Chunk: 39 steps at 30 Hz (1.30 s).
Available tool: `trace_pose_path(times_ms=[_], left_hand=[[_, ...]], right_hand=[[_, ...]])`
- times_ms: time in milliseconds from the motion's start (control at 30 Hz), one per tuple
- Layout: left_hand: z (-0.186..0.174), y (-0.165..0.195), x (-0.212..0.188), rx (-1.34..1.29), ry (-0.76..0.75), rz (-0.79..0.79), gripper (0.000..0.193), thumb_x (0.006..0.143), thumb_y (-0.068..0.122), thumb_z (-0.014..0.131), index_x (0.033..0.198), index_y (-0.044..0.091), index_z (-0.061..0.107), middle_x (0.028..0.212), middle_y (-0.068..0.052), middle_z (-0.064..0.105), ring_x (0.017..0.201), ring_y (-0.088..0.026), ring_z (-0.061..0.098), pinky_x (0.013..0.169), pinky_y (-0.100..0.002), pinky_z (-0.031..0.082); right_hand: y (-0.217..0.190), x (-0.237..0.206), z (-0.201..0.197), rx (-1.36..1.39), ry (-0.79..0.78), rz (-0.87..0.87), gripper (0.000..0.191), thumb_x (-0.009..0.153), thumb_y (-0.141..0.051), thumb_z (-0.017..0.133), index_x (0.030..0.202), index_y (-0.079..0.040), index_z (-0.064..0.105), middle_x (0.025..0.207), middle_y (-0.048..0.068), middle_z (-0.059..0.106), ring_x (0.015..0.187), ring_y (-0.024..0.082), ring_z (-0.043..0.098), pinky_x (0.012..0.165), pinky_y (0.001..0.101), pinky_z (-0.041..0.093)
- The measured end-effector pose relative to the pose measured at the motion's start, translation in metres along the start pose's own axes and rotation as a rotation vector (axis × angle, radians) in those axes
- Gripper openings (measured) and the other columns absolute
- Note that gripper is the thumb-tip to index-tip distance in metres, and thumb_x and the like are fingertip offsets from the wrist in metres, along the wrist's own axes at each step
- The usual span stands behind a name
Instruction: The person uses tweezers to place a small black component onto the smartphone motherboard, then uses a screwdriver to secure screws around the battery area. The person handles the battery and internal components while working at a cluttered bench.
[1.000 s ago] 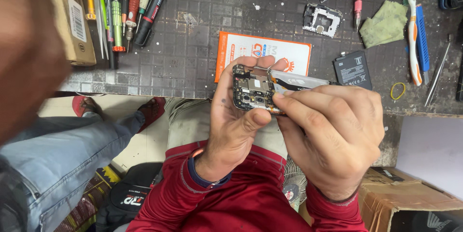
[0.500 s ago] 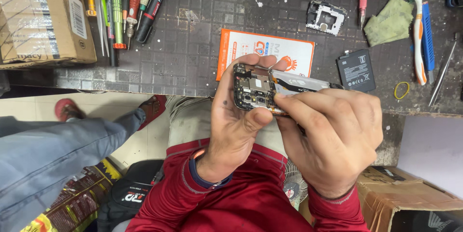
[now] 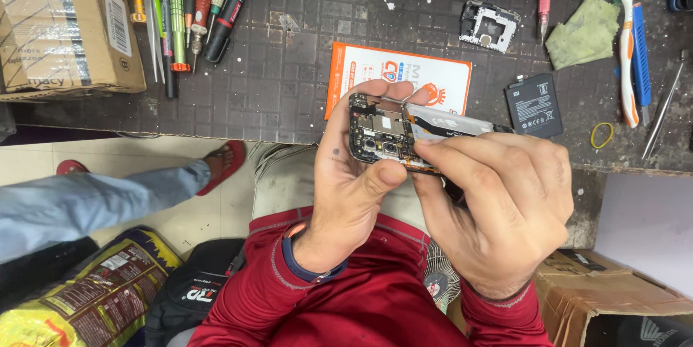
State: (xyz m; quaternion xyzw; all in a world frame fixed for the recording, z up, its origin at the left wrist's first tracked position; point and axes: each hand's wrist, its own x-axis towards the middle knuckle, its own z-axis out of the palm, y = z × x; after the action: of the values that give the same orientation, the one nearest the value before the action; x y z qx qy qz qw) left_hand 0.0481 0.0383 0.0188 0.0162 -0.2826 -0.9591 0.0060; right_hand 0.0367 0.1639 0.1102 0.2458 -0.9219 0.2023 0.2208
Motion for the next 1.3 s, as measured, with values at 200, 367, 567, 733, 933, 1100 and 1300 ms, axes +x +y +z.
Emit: trace_pose_path(times_ms=[200,367,567,733,933,1100,1300], left_hand=[[-0.002,0.003,0.002,0.111,-0.043,0.051,0.097,0.088,0.037,0.089,0.157,-0.004,0.034,0.149,-0.019,0.052,0.14,-0.026,0.053,0.121,-0.041,0.047],[-0.005,0.016,0.001,0.192,-0.141,0.036,0.107,0.087,0.042,0.089,0.164,-0.004,0.029,0.149,-0.017,0.052,0.138,-0.024,0.054,0.119,-0.038,0.048],[-0.005,0.029,-0.003,0.201,-0.221,-0.094,0.106,0.093,0.052,0.081,0.164,-0.007,0.029,0.142,-0.014,0.055,0.129,-0.02,0.057,0.116,-0.036,0.047],[-0.001,0.034,-0.007,0.116,-0.253,-0.195,0.104,0.096,0.051,0.077,0.166,-0.007,0.027,0.144,-0.013,0.057,0.131,-0.018,0.06,0.119,-0.035,0.048],[-0.001,0.036,-0.01,0.117,-0.253,-0.226,0.101,0.099,0.045,0.078,0.169,-0.008,0.026,0.146,-0.013,0.055,0.131,-0.016,0.057,0.118,-0.034,0.047],[0.001,0.036,-0.011,0.064,-0.24,-0.266,0.1,0.098,0.037,0.08,0.168,-0.008,0.024,0.15,-0.014,0.05,0.134,-0.017,0.054,0.122,-0.036,0.046],[0.003,0.04,-0.012,0.061,-0.241,-0.256,0.096,0.1,0.032,0.079,0.169,-0.007,0.024,0.151,-0.015,0.05,0.138,-0.016,0.053,0.122,-0.034,0.044]], right_hand=[[-0.004,0.007,-0.005,0.119,-0.058,0.099,0.039,0.076,-0.002,0.088,0.111,-0.007,0.072,0.108,0.006,0.069,0.099,0.027,0.066,0.083,0.0344,0.052],[0.006,0.011,-0.016,0.414,-0.226,0.117,0.044,0.071,-0.013,0.088,0.109,-0.003,0.068,0.105,0.011,0.069,0.091,0.024,0.068,0.079,0.0338,0.054],[0.018,0.004,-0.012,0.588,-0.246,0.061,0.031,0.081,-0.009,0.081,0.107,-0.002,0.067,0.105,0.012,0.07,0.096,0.026,0.071,0.08,0.0325,0.058],[0.028,-0.001,0.003,0.754,-0.153,0.057,0.018,0.087,0.001,0.08,0.1,-0.003,0.068,0.099,0.011,0.069,0.083,0.02,0.07,0.078,0.0319,0.058],[0.033,-0.001,0.008,0.818,-0.112,-0.016,0.022,0.08,-0.001,0.082,0.096,-0.001,0.067,0.094,0.012,0.068,0.081,0.02,0.068,0.078,0.0338,0.056],[0.032,0.004,0.007,0.824,-0.152,-0.031,0.023,0.08,-0.004,0.083,0.095,-0.002,0.067,0.092,0.01,0.066,0.08,0.019,0.067,0.084,0.0372,0.058],[0.039,0.018,0.0,0.84,-0.33,-0.114,0.023,0.082,-0.004,0.08,0.096,-0.005,0.062,0.09,0.008,0.064,0.081,0.022,0.066,0.099,0.0456,0.059]])
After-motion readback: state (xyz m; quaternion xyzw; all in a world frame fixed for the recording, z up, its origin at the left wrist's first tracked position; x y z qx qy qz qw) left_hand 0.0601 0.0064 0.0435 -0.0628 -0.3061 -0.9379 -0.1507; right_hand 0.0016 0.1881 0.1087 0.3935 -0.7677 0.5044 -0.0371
